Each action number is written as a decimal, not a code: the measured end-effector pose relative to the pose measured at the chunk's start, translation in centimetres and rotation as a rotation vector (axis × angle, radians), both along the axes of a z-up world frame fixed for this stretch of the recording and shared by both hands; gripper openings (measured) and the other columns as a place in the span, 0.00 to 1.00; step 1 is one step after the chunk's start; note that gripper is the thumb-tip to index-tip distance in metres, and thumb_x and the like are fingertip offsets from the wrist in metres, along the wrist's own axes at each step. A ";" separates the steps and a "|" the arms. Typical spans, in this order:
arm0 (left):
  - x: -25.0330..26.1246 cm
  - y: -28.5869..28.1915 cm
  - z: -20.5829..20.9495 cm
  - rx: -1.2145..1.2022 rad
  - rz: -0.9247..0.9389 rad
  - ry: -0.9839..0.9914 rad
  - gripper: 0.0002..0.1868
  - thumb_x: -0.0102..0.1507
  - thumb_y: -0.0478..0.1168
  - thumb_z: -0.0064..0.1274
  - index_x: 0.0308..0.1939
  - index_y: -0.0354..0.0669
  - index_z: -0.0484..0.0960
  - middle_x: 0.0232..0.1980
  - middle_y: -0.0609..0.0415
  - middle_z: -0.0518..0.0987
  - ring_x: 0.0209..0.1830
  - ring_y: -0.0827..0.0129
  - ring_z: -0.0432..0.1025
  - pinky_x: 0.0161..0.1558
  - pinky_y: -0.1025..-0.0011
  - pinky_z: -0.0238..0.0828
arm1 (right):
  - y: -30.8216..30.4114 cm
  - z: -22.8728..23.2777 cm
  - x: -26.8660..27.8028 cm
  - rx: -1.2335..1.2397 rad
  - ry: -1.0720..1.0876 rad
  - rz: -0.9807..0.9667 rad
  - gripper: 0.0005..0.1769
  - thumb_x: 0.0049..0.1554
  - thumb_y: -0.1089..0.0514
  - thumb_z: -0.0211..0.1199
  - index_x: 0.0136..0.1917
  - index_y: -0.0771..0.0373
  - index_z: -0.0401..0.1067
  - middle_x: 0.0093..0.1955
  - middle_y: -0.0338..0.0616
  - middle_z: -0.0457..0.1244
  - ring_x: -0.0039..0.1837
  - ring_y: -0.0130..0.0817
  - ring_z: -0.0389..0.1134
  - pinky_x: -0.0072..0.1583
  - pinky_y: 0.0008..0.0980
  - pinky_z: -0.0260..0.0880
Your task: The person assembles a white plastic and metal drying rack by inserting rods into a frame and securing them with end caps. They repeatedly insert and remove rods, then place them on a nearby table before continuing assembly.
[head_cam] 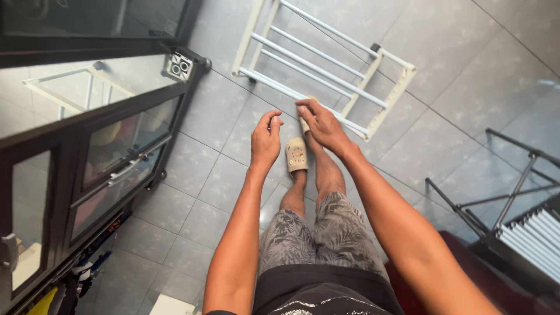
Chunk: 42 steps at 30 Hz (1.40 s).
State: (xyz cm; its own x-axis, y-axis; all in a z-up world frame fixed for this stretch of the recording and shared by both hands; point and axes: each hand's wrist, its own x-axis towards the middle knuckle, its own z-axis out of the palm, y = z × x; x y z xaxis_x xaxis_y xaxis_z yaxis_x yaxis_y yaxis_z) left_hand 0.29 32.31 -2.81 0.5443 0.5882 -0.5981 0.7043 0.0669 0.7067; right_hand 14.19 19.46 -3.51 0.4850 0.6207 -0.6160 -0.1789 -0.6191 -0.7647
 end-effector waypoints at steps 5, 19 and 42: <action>3.0 4.2 -4.2 0.114 0.067 -0.094 0.16 0.72 0.43 0.42 0.56 0.38 0.79 0.50 0.45 0.84 0.48 0.59 0.82 0.49 0.64 0.75 | 5.8 -5.4 4.5 0.036 -0.184 0.123 0.23 0.67 0.45 0.53 0.67 0.60 0.70 0.61 0.55 0.68 0.63 0.54 0.69 0.62 0.44 0.67; 8.8 16.4 -22.7 0.276 -0.047 0.004 0.23 0.75 0.45 0.35 0.68 0.36 0.71 0.66 0.36 0.73 0.68 0.45 0.66 0.67 0.58 0.62 | 16.8 -23.8 11.2 -0.193 -0.018 0.446 0.31 0.68 0.35 0.46 0.68 0.59 0.69 0.60 0.52 0.67 0.64 0.48 0.67 0.64 0.47 0.64; 10.5 18.9 -26.6 -0.087 -0.153 0.009 0.29 0.75 0.57 0.29 0.66 0.41 0.75 0.31 0.51 0.76 0.32 0.65 0.73 0.38 0.64 0.70 | 18.1 -24.4 10.0 -0.253 -0.114 0.475 0.28 0.66 0.36 0.50 0.52 0.63 0.74 0.38 0.56 0.68 0.43 0.56 0.69 0.46 0.53 0.67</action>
